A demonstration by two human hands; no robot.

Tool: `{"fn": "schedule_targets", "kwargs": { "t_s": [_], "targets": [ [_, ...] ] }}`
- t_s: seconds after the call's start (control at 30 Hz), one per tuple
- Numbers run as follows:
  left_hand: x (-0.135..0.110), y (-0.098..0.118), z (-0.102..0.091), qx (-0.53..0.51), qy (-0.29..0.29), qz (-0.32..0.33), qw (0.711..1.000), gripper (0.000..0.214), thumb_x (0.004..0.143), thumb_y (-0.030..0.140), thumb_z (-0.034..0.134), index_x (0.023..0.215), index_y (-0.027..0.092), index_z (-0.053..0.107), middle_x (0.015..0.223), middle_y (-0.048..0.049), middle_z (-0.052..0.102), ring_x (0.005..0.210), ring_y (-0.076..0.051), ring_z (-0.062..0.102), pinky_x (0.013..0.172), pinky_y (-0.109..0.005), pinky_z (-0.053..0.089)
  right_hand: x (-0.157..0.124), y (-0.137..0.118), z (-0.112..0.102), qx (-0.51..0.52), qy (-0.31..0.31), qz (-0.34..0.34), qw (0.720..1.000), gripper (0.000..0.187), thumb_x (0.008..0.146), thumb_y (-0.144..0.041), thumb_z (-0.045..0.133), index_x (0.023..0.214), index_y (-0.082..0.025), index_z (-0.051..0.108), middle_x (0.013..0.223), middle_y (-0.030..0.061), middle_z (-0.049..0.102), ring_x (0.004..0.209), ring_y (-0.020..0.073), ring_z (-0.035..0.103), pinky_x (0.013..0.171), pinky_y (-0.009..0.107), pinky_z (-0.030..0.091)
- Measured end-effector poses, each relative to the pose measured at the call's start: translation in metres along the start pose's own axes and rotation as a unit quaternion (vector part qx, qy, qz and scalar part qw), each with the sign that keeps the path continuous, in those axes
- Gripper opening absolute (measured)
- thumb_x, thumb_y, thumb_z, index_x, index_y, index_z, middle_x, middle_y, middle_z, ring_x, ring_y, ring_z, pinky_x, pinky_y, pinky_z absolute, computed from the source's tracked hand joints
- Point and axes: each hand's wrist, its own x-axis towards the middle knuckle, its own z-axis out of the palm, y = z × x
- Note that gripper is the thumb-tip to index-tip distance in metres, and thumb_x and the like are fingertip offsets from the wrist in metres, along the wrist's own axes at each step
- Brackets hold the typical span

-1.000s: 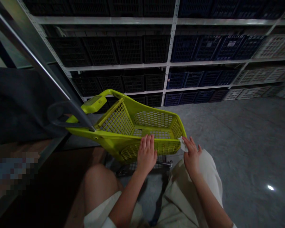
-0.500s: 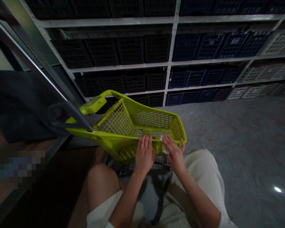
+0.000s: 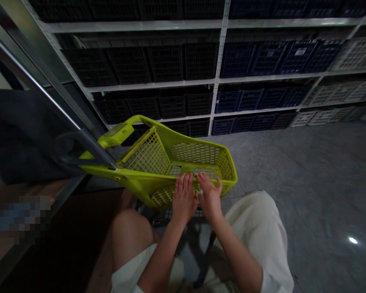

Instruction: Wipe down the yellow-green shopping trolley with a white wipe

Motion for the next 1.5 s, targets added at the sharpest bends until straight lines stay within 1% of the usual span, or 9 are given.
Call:
{"fn": "schedule_targets", "kwargs": {
  "t_s": [0.17, 0.3, 0.5, 0.63, 0.87, 1.07, 1.27, 1.37, 1.5],
  "targets": [
    [-0.001, -0.006, -0.002, 0.011, -0.004, -0.001, 1.0, 0.063, 0.086, 0.018, 0.053, 0.145, 0.004, 0.036, 0.144, -0.0179, 0.051, 0.141, -0.031, 0.039, 0.12, -0.05, 0.031, 0.005, -0.017, -0.001, 0.022, -0.042, -0.053, 0.997, 0.075, 0.068, 0.002, 0.039, 0.139, -0.021, 0.051, 0.144, 0.0082, 0.056, 0.138, 0.018, 0.047, 0.12, 0.048, 0.0],
    [-0.003, -0.006, -0.009, 0.013, -0.002, 0.005, 1.0, 0.065, 0.089, 0.022, 0.052, 0.149, 0.005, 0.032, 0.148, -0.0189, 0.048, 0.142, -0.032, 0.038, 0.12, -0.051, 0.03, -0.014, 0.031, -0.029, -0.022, -0.031, -0.056, 0.998, 0.084, 0.065, 0.002, 0.038, 0.144, -0.025, 0.045, 0.146, 0.0058, 0.055, 0.142, 0.018, 0.042, 0.119, 0.05, 0.0],
    [-0.003, -0.002, -0.011, 0.011, -0.011, -0.011, 1.0, 0.065, 0.089, 0.023, 0.055, 0.148, 0.004, 0.033, 0.148, -0.0203, 0.047, 0.142, -0.032, 0.038, 0.12, -0.051, 0.03, -0.039, 0.1, -0.055, -0.08, 0.038, 0.038, 0.995, 0.078, 0.067, -0.002, 0.038, 0.14, -0.026, 0.049, 0.142, 0.0057, 0.059, 0.14, 0.0203, 0.045, 0.118, 0.052, 0.01],
    [-0.003, -0.001, -0.009, 0.004, -0.001, -0.002, 1.0, 0.067, 0.09, 0.023, 0.053, 0.149, 0.005, 0.031, 0.148, -0.02, 0.047, 0.143, -0.033, 0.037, 0.119, -0.052, 0.03, -0.03, 0.069, -0.037, -0.065, 0.06, 0.084, 0.993, 0.072, 0.07, -0.001, 0.037, 0.136, -0.024, 0.054, 0.141, 0.009, 0.059, 0.134, 0.021, 0.052, 0.116, 0.054, 0.013],
    [-0.006, -0.006, -0.004, 0.0, 0.012, -0.001, 1.0, 0.068, 0.084, 0.018, 0.054, 0.148, 0.007, 0.033, 0.144, -0.0176, 0.051, 0.142, -0.032, 0.038, 0.119, -0.051, 0.031, 0.0, -0.029, 0.0, 0.016, -0.052, -0.029, 0.998, 0.079, 0.067, 0.003, 0.039, 0.141, -0.023, 0.05, 0.145, 0.0087, 0.055, 0.138, 0.0187, 0.047, 0.119, 0.049, -0.001],
    [-0.01, -0.011, -0.01, 0.007, 0.013, -0.016, 1.0, 0.066, 0.091, 0.021, 0.05, 0.151, 0.007, 0.027, 0.148, -0.0192, 0.048, 0.143, -0.032, 0.037, 0.118, -0.052, 0.032, -0.018, 0.019, -0.03, -0.015, -0.048, -0.072, 0.996, 0.085, 0.067, 0.003, 0.037, 0.147, -0.027, 0.041, 0.148, 0.0046, 0.053, 0.144, 0.0181, 0.039, 0.119, 0.051, -0.003],
    [-0.013, -0.014, -0.015, 0.013, 0.003, -0.008, 1.0, 0.068, 0.091, 0.022, 0.053, 0.151, 0.005, 0.028, 0.148, -0.0199, 0.047, 0.143, -0.032, 0.036, 0.12, -0.051, 0.029, -0.049, 0.088, -0.054, -0.082, 0.029, 0.006, 0.996, 0.085, 0.068, -0.002, 0.038, 0.148, -0.03, 0.039, 0.145, 0.0045, 0.056, 0.143, 0.0213, 0.04, 0.119, 0.053, 0.009],
    [-0.013, -0.014, -0.014, 0.007, -0.001, -0.007, 1.0, 0.069, 0.09, 0.023, 0.054, 0.151, 0.005, 0.028, 0.149, -0.0195, 0.046, 0.144, -0.032, 0.035, 0.12, -0.051, 0.028, -0.044, 0.074, -0.046, -0.085, 0.042, 0.039, 0.995, 0.083, 0.068, -0.001, 0.038, 0.147, -0.028, 0.042, 0.145, 0.0062, 0.056, 0.141, 0.021, 0.044, 0.118, 0.053, 0.012],
    [-0.012, -0.013, -0.011, -0.003, 0.009, -0.01, 1.0, 0.072, 0.089, 0.025, 0.053, 0.152, 0.007, 0.024, 0.149, -0.0194, 0.046, 0.144, -0.032, 0.035, 0.119, -0.053, 0.03, -0.022, 0.011, -0.017, -0.039, -0.005, -0.001, 0.999, 0.083, 0.066, 0.002, 0.038, 0.144, -0.024, 0.046, 0.146, 0.0084, 0.054, 0.139, 0.0188, 0.045, 0.119, 0.05, 0.007]
  ]
}}
